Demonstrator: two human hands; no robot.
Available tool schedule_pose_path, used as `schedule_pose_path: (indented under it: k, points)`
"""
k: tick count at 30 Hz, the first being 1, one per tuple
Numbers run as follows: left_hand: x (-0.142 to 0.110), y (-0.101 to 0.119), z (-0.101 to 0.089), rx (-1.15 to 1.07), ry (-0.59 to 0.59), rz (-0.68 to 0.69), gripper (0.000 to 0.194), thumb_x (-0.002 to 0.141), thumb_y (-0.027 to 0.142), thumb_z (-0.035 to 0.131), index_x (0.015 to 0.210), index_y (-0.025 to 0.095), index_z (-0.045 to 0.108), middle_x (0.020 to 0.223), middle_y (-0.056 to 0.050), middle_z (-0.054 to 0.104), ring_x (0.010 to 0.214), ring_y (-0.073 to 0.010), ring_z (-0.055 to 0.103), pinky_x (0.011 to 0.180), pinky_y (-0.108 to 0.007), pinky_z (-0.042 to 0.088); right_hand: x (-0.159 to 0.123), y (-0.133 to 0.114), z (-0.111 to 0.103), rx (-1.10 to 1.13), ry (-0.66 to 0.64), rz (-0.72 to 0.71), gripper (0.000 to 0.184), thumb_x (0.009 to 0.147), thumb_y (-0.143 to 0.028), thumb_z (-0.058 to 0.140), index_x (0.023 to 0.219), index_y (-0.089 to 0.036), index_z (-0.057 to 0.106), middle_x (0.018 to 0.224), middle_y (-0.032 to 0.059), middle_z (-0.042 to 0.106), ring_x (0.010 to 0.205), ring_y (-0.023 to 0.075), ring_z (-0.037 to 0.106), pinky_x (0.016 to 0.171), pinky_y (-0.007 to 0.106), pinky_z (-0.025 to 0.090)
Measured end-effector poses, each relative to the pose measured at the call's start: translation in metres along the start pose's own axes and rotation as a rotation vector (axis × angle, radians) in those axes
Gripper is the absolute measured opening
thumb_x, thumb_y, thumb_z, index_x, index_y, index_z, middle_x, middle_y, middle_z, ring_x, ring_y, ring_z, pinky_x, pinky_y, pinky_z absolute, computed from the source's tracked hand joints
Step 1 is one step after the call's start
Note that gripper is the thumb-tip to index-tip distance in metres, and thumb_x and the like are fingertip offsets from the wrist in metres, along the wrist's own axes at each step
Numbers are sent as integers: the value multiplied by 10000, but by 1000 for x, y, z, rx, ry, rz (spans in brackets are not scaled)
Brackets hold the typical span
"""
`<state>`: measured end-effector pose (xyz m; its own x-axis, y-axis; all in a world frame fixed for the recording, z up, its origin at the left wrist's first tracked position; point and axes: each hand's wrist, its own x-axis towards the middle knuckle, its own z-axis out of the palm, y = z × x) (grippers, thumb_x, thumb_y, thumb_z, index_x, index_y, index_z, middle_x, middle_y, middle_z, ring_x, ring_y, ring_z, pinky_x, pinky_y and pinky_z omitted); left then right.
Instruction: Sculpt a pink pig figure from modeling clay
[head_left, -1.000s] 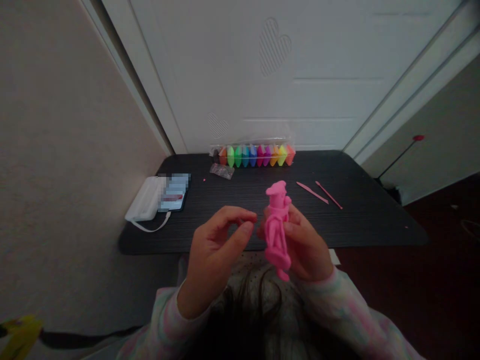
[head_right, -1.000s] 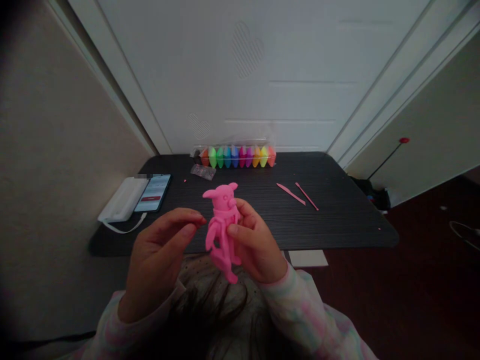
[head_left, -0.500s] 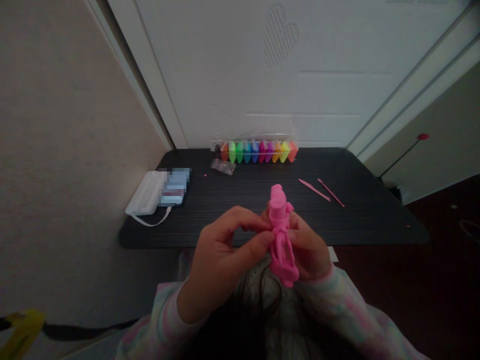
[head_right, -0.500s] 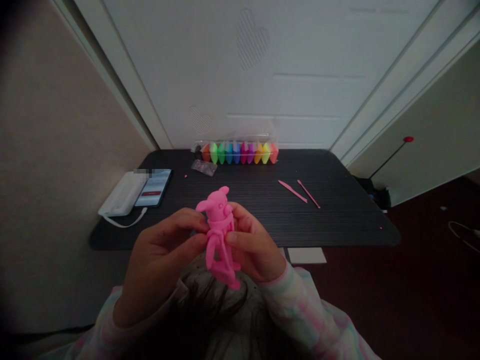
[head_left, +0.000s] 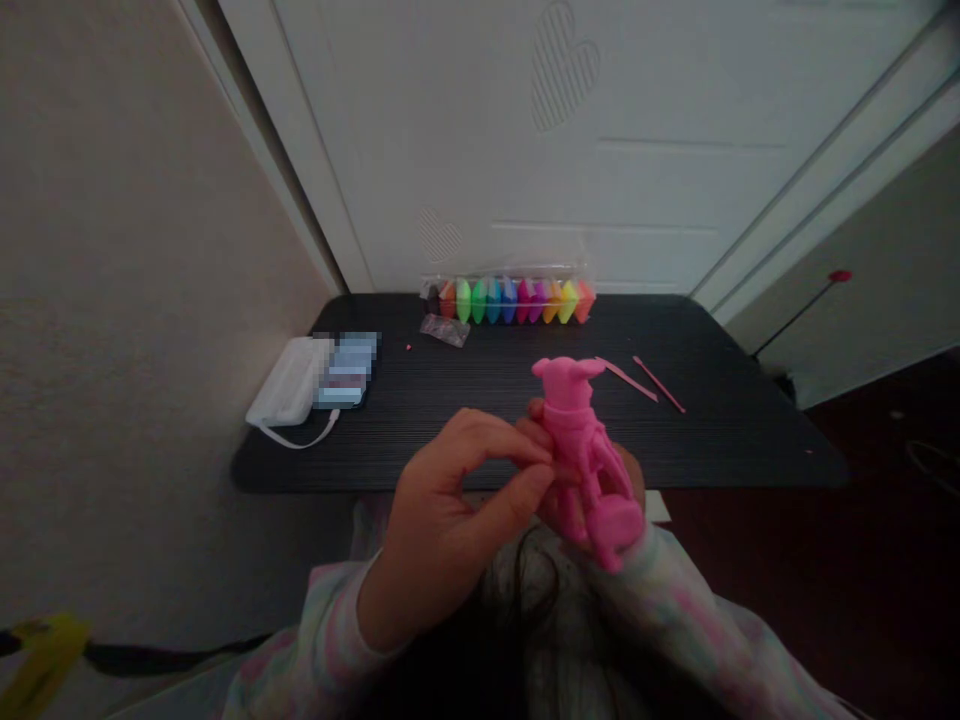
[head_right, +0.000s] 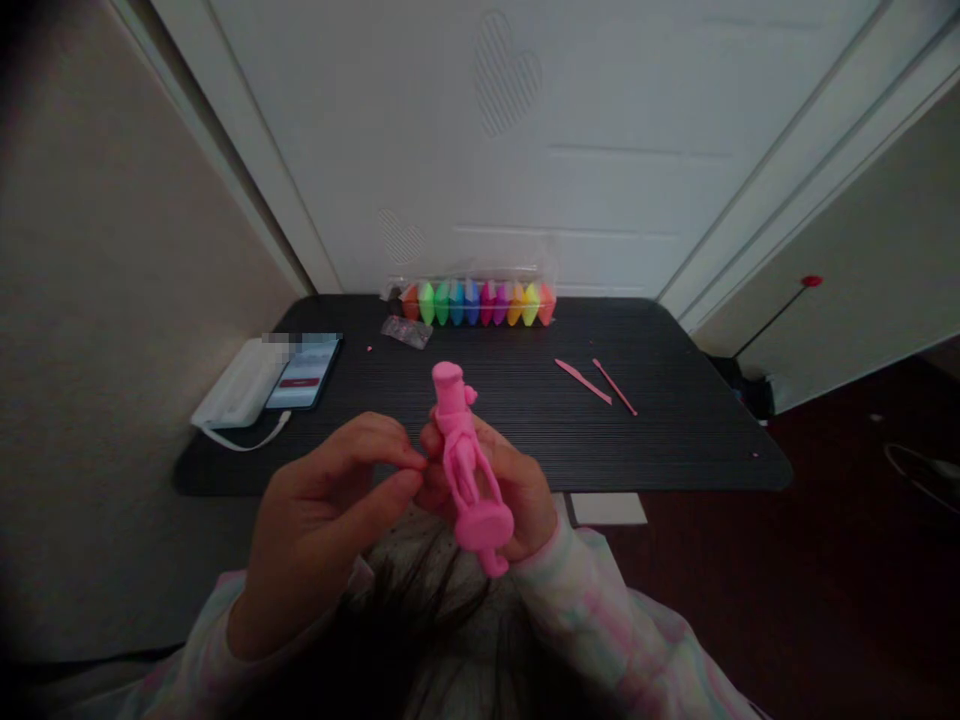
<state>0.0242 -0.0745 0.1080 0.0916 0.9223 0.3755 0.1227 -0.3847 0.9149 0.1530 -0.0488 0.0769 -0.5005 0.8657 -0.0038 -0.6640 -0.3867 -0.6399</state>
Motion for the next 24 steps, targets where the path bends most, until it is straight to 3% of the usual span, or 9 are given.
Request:
schedule_pose_path:
  k: [7, 13, 24]
  points:
    - [2, -2, 0, 17, -66, 12, 50, 690, 175, 604, 738, 175, 615, 738, -9, 584, 736, -144, 536, 684, -272, 433, 1, 4, -9, 151, -20, -14, 293, 602, -272, 653, 878, -225, 563, 713, -37, 475, 554, 54, 448, 557, 172, 469]
    - [3, -5, -3, 26, -97, -7, 51, 709, 178, 578, 728, 191, 624, 741, -6, 564, 758, -138, 520, 704, -266, 419, 2, 4, -9, 153, -8, -37, 262, 606, -255, 654, 851, -218, 570, 698, -27, 464, 545, 66, 429, 515, 180, 452]
    - [3, -6, -1, -97, -158, -107, 49, 655, 194, 641, 703, 199, 649, 763, -11, 542, 767, -143, 514, 701, -274, 426, 1, 5, -10, 122, 10, -46, 297, 598, -275, 670, 878, -220, 586, 692, -27, 453, 573, 72, 416, 572, 189, 459]
